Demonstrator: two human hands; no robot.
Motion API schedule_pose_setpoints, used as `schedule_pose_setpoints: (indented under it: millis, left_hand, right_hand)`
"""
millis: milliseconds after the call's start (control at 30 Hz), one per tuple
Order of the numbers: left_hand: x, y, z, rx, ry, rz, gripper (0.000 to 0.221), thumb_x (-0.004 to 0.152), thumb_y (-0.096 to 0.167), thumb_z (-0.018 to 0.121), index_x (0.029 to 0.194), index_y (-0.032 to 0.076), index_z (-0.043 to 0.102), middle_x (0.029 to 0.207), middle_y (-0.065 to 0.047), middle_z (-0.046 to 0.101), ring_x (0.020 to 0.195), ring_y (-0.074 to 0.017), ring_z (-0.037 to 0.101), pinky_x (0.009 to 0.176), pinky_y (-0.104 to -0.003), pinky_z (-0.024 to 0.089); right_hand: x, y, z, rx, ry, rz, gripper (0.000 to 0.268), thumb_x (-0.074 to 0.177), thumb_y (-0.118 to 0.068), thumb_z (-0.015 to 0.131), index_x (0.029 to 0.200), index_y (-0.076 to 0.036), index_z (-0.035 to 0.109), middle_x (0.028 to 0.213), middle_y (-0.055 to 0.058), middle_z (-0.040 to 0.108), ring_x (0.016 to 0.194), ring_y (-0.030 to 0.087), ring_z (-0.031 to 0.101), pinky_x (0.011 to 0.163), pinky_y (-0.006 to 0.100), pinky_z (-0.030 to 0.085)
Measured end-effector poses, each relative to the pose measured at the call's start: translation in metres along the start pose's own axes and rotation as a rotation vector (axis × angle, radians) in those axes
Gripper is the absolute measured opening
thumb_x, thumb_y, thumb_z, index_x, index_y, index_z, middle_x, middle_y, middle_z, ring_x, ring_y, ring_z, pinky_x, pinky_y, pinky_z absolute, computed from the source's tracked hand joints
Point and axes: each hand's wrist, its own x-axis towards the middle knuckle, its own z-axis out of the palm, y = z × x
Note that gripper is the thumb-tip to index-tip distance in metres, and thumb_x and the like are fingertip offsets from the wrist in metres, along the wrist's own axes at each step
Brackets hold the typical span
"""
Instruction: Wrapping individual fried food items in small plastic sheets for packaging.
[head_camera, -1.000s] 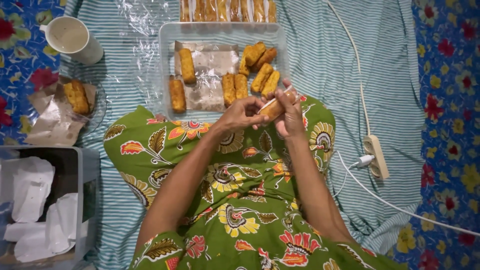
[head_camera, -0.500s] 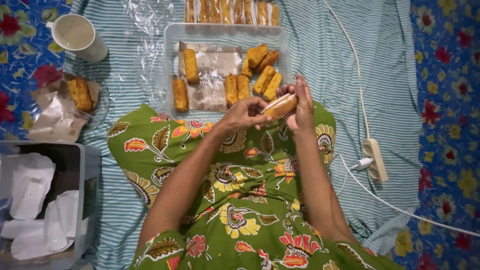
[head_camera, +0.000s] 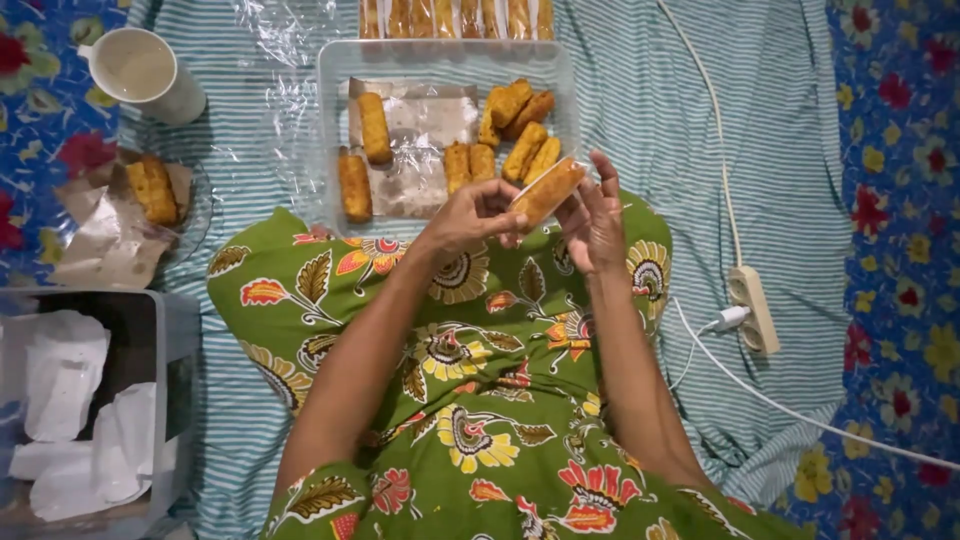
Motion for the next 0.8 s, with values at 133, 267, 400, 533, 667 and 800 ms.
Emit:
schedule_pose_setpoints:
  millis: [133,267,400,533,667,800]
  left_hand:
    - [-0.001,0.003,0.002,-0.007,-0.011,0.004,0.035,0.085,0.003,0.085,0.113,-0.005,0.066,0.083,-0.019,0.073,0.063,-0.0222,0.075,0.056,-0.033,0.066]
    - [-0.001,0.003,0.003,0.009,0.030,0.032,0.036,0.084,0.003,0.086,0.114,-0.005,0.067,0.084,-0.017,0.073,0.065,-0.0220,0.075,0.056,-0.033,0.066]
    - [-0.002,0.003,0.004,0.049,0.113,0.073,0.038,0.084,0.006,0.087,0.115,-0.004,0.066,0.084,-0.015,0.070,0.068,-0.0196,0.074,0.057,-0.032,0.066]
    - [0.004,-0.008,-0.002,0.091,0.171,0.089,0.037,0.085,0.007,0.085,0.116,-0.004,0.066,0.085,-0.013,0.069,0.069,-0.0180,0.073,0.058,-0.031,0.067]
    - [0.012,-0.022,-0.009,0.165,0.236,0.133,0.040,0.083,0.011,0.089,0.113,-0.002,0.067,0.091,-0.014,0.069,0.069,-0.0153,0.071,0.057,-0.029,0.066]
    - [0.017,-0.021,-0.017,0.258,0.329,0.211,0.040,0.079,0.011,0.092,0.112,-0.001,0.071,0.095,-0.017,0.066,0.065,-0.0187,0.072,0.052,-0.029,0.066]
  right_hand:
    - [0.009,0.002,-0.012,0.003,0.009,0.005,0.030,0.099,-0.013,0.070,0.126,-0.020,0.061,0.121,0.011,0.071,0.108,0.029,0.073,0.090,0.042,0.066]
    - [0.006,-0.001,-0.004,-0.032,0.014,0.051,0.031,0.102,-0.029,0.065,0.131,-0.020,0.058,0.124,0.010,0.071,0.111,0.027,0.073,0.094,0.040,0.065]
    - [-0.024,-0.007,0.033,-0.100,-0.018,0.198,0.036,0.101,-0.030,0.065,0.135,-0.022,0.057,0.129,0.014,0.067,0.114,0.034,0.071,0.092,0.039,0.065]
    - [-0.026,0.008,0.021,-0.231,-0.043,0.227,0.057,0.098,-0.024,0.070,0.149,-0.014,0.046,0.140,0.024,0.058,0.125,0.045,0.061,0.107,0.058,0.052]
    - [-0.013,0.021,0.015,-0.266,0.041,0.202,0.057,0.094,-0.008,0.074,0.146,-0.017,0.051,0.123,0.013,0.064,0.109,0.036,0.072,0.098,0.055,0.059]
    - [-0.001,0.028,0.018,-0.252,0.026,0.167,0.054,0.094,-0.002,0.074,0.142,-0.017,0.055,0.116,0.010,0.064,0.103,0.033,0.074,0.099,0.056,0.059]
